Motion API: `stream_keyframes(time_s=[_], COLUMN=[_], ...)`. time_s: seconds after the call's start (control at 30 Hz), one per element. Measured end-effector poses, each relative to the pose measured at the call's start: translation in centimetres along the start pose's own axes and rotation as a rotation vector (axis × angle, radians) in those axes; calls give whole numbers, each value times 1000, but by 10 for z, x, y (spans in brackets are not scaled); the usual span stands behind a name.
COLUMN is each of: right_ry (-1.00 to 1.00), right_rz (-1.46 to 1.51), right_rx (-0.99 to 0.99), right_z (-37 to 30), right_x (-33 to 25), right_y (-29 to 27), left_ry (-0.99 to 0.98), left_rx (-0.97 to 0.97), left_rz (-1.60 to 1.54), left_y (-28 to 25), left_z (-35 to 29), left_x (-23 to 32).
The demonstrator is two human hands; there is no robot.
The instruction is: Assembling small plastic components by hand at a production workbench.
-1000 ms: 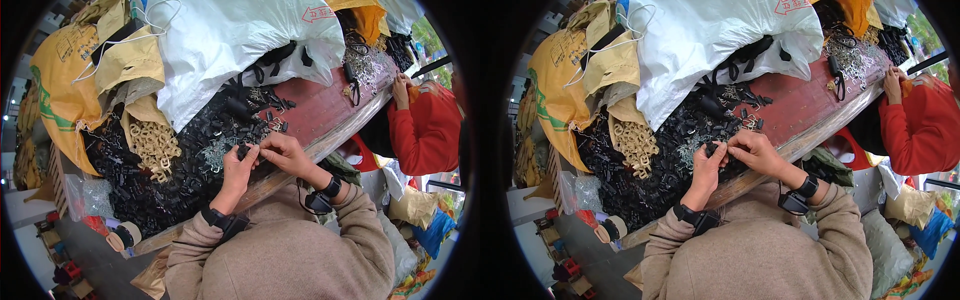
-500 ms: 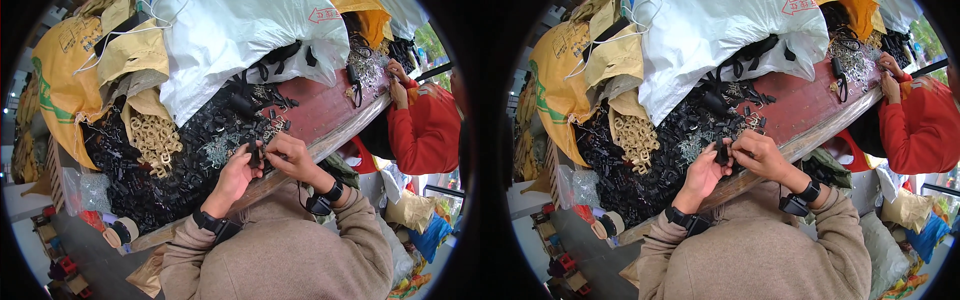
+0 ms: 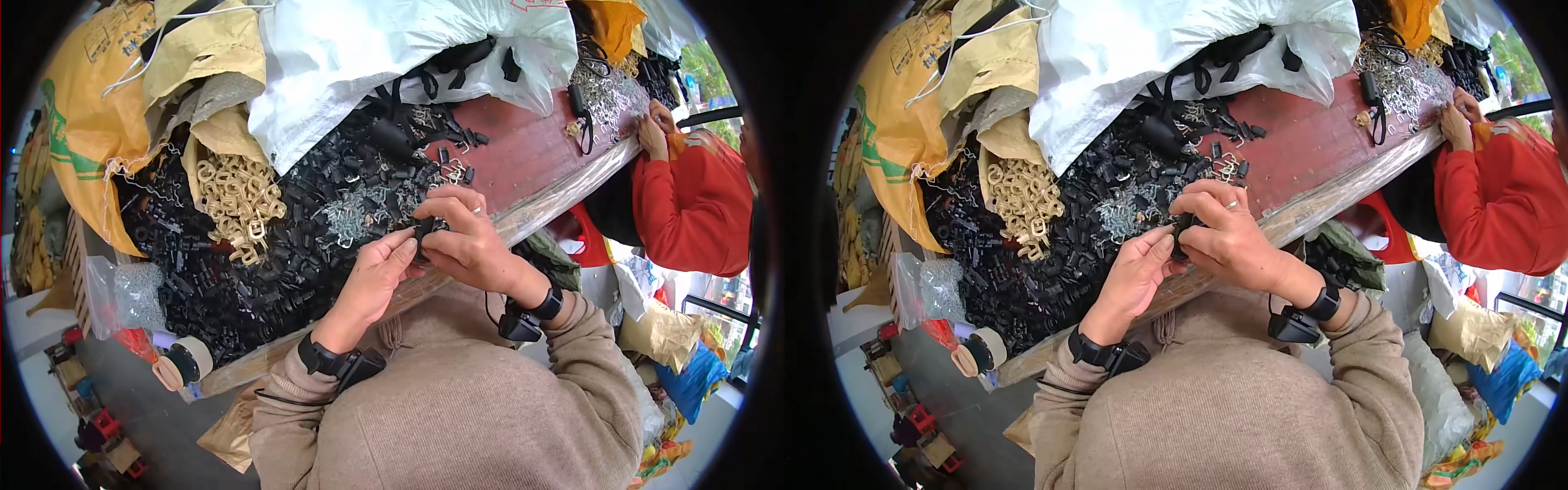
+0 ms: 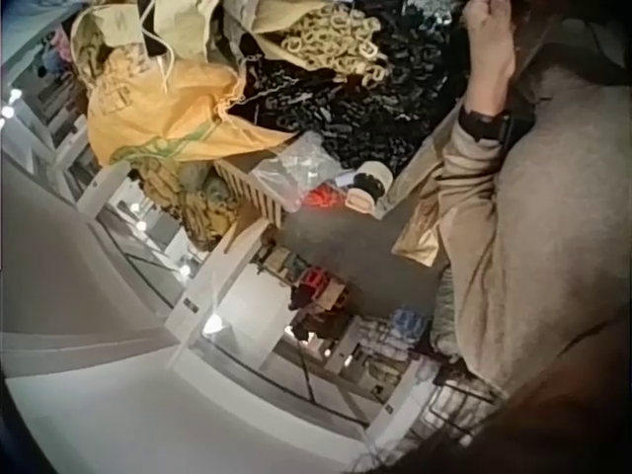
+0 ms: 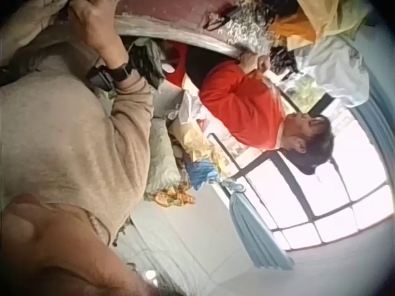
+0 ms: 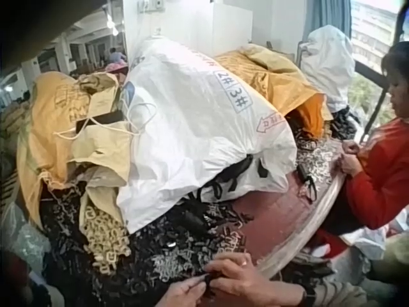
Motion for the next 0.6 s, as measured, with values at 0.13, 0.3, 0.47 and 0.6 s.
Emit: stream_keyframes(time_s=[0.13, 0.3, 0.47, 0.6], right_ry=[41, 102, 108, 96], right_rz=[25, 12, 11, 57], right_rx=[-57, -107, -101, -121], right_z=[0, 2, 2, 2], right_x=[-2, -5, -2, 5], right_y=[0, 1, 6, 11], left_ry=[-3, -21, -77, -93], left_rx=[-29, -53, -67, -71], left_rz=[101, 115, 53, -100], left_y=[5, 6, -2, -6], left_z=[-4, -5, -1, 2], left_x=[3, 2, 1, 0])
Point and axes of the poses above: each hand's wrist, its own z-axis towards the middle knuckle, its own y-axis out of the palm, x = y × z, the point moved 2 cm from there along z, towards the middle knuckle, and after that the axes turned 5 degrees about x, right-handed, at the moved point
